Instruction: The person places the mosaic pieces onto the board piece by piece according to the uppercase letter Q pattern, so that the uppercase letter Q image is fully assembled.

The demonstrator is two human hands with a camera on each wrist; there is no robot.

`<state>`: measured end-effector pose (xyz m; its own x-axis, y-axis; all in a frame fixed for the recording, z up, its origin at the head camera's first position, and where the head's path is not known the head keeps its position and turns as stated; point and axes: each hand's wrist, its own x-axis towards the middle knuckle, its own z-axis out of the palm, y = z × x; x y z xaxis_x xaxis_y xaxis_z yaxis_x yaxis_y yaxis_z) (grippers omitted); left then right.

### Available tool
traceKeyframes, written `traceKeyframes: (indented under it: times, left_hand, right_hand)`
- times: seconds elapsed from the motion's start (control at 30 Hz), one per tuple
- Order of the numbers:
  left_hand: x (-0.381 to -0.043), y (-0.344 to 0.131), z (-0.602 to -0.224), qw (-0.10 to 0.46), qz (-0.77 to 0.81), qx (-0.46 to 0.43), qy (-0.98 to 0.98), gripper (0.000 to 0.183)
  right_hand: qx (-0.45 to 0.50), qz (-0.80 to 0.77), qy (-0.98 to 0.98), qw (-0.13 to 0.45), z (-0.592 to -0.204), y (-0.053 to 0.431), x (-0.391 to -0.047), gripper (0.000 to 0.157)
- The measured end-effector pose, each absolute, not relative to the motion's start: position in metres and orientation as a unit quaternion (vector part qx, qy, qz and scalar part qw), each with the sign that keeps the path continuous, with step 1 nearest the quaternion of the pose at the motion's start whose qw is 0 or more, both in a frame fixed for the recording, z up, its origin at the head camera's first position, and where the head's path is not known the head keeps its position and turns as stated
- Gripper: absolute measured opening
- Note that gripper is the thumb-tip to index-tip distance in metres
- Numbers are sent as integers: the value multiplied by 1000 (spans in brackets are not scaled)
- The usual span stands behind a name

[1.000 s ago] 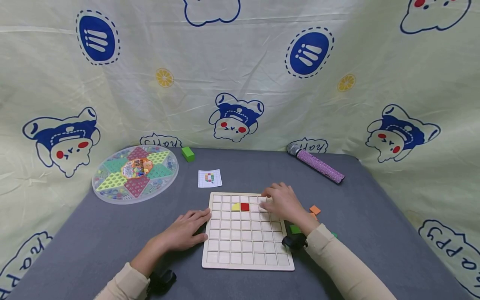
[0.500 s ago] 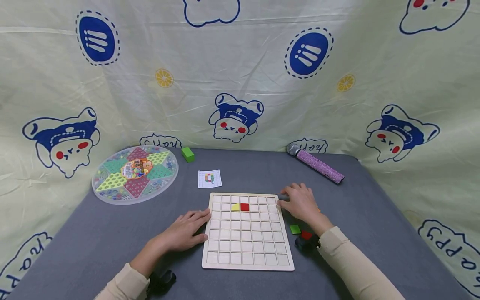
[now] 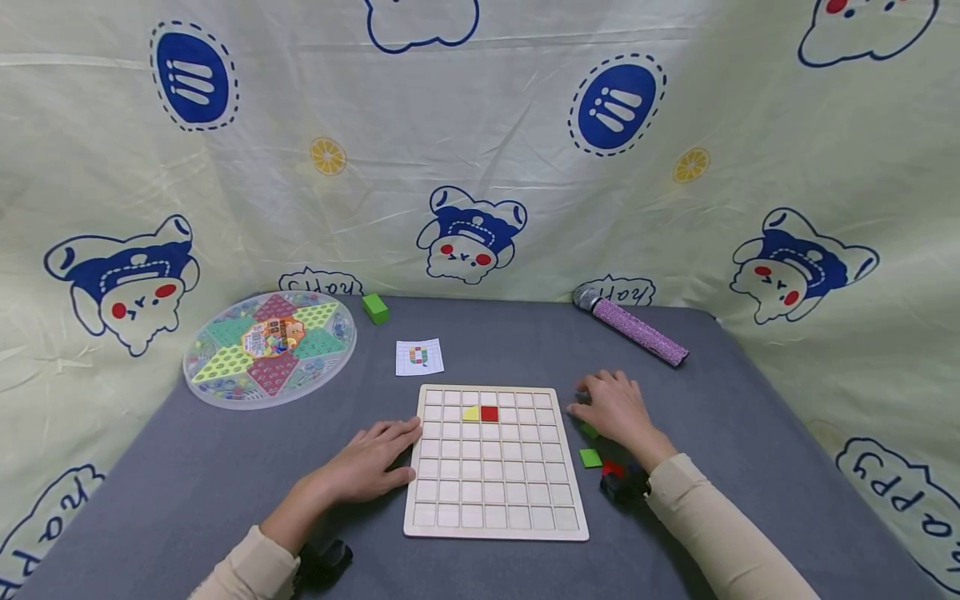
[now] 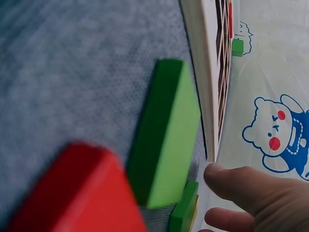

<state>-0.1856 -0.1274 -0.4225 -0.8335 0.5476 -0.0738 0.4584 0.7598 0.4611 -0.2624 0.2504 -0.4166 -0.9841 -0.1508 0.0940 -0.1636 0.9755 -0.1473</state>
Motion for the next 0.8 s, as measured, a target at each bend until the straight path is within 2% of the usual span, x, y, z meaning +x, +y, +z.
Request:
traceKeyframes:
  times: [0.8]
  left_hand:
    - [-185,-128,-421,104,217,269,933,60]
  right_hand:
    - [55,73,-996,17,-418,275,-260,40]
